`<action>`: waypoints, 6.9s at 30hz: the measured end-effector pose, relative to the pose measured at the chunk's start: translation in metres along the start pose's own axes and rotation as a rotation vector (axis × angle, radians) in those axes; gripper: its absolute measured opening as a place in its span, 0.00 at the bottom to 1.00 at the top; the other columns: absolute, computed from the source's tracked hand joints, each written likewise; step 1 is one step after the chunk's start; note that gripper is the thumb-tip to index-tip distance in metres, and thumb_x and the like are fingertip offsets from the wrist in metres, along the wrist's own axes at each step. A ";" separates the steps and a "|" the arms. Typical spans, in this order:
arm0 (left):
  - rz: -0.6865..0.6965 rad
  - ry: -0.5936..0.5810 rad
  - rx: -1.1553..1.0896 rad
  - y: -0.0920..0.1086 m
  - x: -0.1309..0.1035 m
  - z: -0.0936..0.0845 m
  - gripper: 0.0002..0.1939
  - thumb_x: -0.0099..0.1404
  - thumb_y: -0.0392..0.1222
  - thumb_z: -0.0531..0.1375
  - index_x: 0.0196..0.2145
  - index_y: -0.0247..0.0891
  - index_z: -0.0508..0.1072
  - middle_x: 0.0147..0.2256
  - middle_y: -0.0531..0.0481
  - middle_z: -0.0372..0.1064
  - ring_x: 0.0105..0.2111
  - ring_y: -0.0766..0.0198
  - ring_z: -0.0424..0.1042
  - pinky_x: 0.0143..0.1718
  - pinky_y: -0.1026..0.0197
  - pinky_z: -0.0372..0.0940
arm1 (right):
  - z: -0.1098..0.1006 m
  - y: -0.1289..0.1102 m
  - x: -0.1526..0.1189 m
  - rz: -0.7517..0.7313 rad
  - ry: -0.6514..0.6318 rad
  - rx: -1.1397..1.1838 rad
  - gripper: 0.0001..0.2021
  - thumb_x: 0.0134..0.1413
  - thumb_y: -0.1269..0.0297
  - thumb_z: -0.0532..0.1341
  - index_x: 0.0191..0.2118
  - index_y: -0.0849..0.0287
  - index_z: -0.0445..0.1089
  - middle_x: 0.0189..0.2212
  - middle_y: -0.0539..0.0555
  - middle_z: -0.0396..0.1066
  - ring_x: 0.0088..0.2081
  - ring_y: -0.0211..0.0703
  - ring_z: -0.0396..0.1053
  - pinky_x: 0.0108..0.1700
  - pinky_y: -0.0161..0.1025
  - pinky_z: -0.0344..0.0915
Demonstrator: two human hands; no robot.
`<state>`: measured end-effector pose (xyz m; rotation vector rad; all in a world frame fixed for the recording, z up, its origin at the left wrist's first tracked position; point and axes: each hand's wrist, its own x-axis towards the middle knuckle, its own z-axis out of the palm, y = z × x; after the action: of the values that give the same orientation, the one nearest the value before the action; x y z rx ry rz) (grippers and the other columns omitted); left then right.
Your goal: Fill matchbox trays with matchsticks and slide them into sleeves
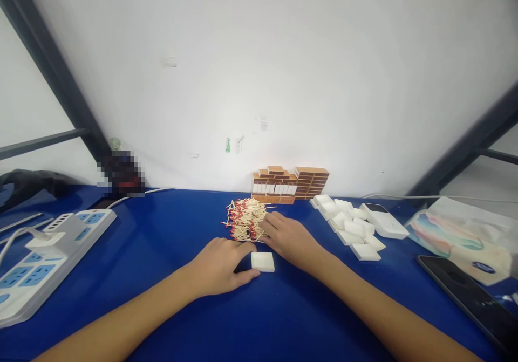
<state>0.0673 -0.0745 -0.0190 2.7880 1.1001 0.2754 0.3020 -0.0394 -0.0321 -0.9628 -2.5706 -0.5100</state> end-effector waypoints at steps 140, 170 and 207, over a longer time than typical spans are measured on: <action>-0.112 0.025 -0.043 -0.009 0.004 0.000 0.19 0.68 0.57 0.59 0.48 0.41 0.69 0.31 0.52 0.73 0.28 0.58 0.72 0.27 0.61 0.54 | -0.030 -0.028 -0.017 0.310 -0.204 0.610 0.05 0.67 0.70 0.56 0.39 0.57 0.68 0.37 0.52 0.71 0.37 0.42 0.69 0.39 0.37 0.63; -0.132 0.036 -0.037 -0.007 0.003 -0.001 0.19 0.68 0.58 0.59 0.48 0.42 0.67 0.29 0.53 0.73 0.28 0.57 0.73 0.27 0.61 0.55 | -0.036 -0.029 -0.017 0.232 -0.199 0.543 0.05 0.65 0.67 0.60 0.42 0.55 0.74 0.35 0.51 0.73 0.33 0.39 0.68 0.34 0.35 0.60; -0.111 0.057 -0.015 -0.008 0.003 -0.001 0.18 0.68 0.56 0.59 0.48 0.41 0.67 0.30 0.52 0.74 0.28 0.57 0.74 0.27 0.60 0.57 | -0.029 -0.029 -0.019 0.137 -0.137 0.352 0.05 0.67 0.64 0.59 0.42 0.57 0.70 0.38 0.54 0.70 0.37 0.42 0.69 0.35 0.38 0.61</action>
<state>0.0637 -0.0664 -0.0190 2.7097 1.2551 0.3508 0.3015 -0.0840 -0.0211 -1.0625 -2.5672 0.0491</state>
